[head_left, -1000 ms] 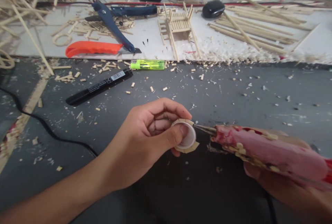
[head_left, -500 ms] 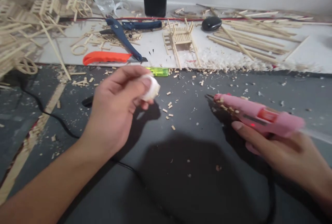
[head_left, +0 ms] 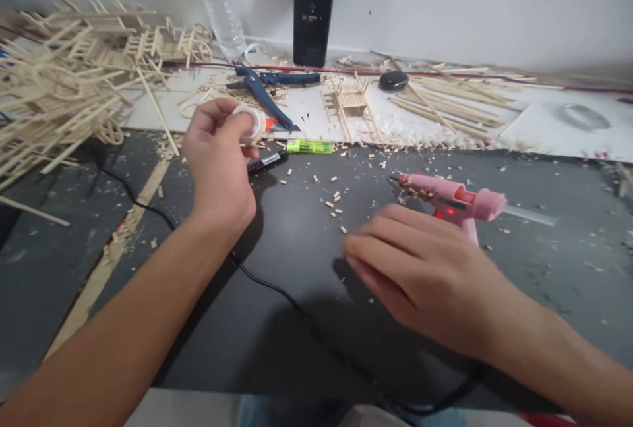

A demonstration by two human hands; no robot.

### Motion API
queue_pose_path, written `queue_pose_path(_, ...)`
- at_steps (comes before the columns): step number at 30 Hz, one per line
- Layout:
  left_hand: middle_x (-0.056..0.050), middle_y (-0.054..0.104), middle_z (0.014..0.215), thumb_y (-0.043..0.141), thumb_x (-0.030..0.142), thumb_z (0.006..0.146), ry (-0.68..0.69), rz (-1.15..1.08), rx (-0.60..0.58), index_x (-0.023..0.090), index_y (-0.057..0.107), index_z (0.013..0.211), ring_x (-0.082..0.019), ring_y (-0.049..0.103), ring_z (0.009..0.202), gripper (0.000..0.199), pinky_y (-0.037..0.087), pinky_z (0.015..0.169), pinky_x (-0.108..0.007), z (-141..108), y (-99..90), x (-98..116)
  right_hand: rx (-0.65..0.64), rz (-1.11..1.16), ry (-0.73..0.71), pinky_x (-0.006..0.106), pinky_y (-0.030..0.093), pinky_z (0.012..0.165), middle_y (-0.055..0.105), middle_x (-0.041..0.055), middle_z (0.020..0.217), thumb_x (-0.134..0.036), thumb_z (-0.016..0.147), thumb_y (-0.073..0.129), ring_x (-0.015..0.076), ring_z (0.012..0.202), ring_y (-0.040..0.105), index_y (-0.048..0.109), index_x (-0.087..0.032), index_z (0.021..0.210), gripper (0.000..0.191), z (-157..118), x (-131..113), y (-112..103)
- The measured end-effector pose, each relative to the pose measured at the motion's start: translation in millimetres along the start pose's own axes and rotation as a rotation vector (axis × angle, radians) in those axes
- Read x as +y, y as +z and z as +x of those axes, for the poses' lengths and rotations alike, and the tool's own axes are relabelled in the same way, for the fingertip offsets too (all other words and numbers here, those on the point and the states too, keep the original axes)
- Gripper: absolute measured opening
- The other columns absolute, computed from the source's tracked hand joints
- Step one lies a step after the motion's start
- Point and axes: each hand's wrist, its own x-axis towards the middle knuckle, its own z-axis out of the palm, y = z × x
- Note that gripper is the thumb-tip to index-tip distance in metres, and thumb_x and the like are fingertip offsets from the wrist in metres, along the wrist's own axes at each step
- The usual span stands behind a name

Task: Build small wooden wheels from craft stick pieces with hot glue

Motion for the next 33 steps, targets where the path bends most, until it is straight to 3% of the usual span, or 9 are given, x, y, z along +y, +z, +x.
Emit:
queue_pose_path(3,0.002,0.057,0.070,0.062,0.003,0.067,-0.004,-0.010,0.021,0.020,0.060,0.071,-0.010,0.051,0.060,0.017,0.034,0.047,-0.022,2.6,-0.9,-4.4,-0.106,-0.050,-0.033,0.033,0.046,0.081,0.071,0.0064,0.095,-0.022,0.099,0.054,0.0208,0.091,0.063,0.070,-0.020,0.107,0.018,50.3,-4.9,23.1)
queue_pose_path(8,0.003,0.059,0.068,0.066,0.008,0.069,-0.025,-0.022,0.023,0.021,0.060,0.071,-0.009,0.048,0.055,0.015,0.034,0.045,-0.021,5.1,-1.8,-9.1,-0.083,-0.142,0.007,0.034,0.045,0.080,0.069,0.0087,0.091,-0.020,0.099,0.051,0.0220,0.089,0.063,0.072,-0.015,0.098,0.022,115.0,-3.3,48.9)
queue_pose_path(14,0.003,0.059,0.069,0.069,0.009,0.068,-0.050,-0.046,-0.001,0.021,0.061,0.073,-0.009,0.049,0.055,0.016,0.035,0.045,-0.021,6.7,-4.4,-11.0,-0.153,-0.227,0.021,0.037,0.055,0.083,0.069,0.0027,0.090,-0.027,0.100,0.059,0.0173,0.088,0.066,0.067,-0.014,0.090,0.018,123.7,-7.7,53.2)
queue_pose_path(18,0.003,0.058,0.071,0.071,0.012,0.069,-0.049,-0.058,-0.015,0.021,0.061,0.074,-0.009,0.049,0.055,0.015,0.036,0.046,-0.022,8.6,-5.5,-9.8,-0.181,-0.228,-0.004,0.041,0.056,0.089,0.070,0.0044,0.101,-0.030,0.099,0.062,0.0190,0.097,0.067,0.068,-0.014,0.097,0.017,130.6,-5.8,57.0)
queue_pose_path(21,0.004,0.058,0.071,0.070,0.012,0.070,-0.044,-0.056,-0.017,0.022,0.059,0.075,-0.009,0.049,0.054,0.016,0.035,0.046,-0.022,9.5,-5.5,-9.1,-0.168,-0.165,0.003,0.040,0.054,0.087,0.072,0.0088,0.097,-0.020,0.094,0.064,0.0218,0.095,0.067,0.069,-0.011,0.093,0.010,138.1,-7.6,53.1)
queue_pose_path(23,0.004,0.057,0.070,0.068,0.011,0.070,-0.044,-0.049,-0.028,0.022,0.058,0.074,-0.008,0.048,0.054,0.016,0.034,0.047,-0.021,8.4,-5.1,-9.7,-0.129,-0.087,0.035,0.037,0.052,0.080,0.072,0.0105,0.085,-0.013,0.087,0.063,0.0226,0.084,0.068,0.070,-0.010,0.083,0.008,136.0,-12.6,43.1)
queue_pose_path(26,0.004,0.055,0.067,0.067,0.010,0.070,-0.040,-0.036,-0.077,0.022,0.059,0.074,-0.009,0.046,0.054,0.016,0.034,0.047,-0.021,2.0,-4.0,-12.6,-0.006,0.086,0.102,0.030,0.049,0.067,0.068,0.0036,0.066,-0.011,0.080,0.061,0.0162,0.063,0.062,0.067,-0.014,0.075,0.009,114.8,-22.5,21.4)
queue_pose_path(30,0.004,0.054,0.067,0.067,0.009,0.072,-0.057,-0.007,-0.207,0.021,0.061,0.076,-0.009,0.045,0.054,0.014,0.034,0.048,-0.023,-17.0,-1.3,-17.2,0.181,0.371,0.151,0.023,0.049,0.056,0.068,-0.0014,0.068,-0.014,0.082,0.062,0.0109,0.058,0.061,0.066,-0.019,0.078,0.007,66.8,-24.9,1.7)
queue_pose_path(33,0.003,0.058,0.070,0.069,0.011,0.076,-0.084,0.020,-0.324,0.021,0.064,0.079,-0.009,0.047,0.056,0.012,0.037,0.050,-0.022,-36.5,0.2,-16.8,0.347,0.831,0.259,0.021,0.047,0.048,0.071,-0.0022,0.072,-0.017,0.082,0.074,0.0101,0.058,0.061,0.073,-0.024,0.079,0.008,38.8,-14.6,0.0)
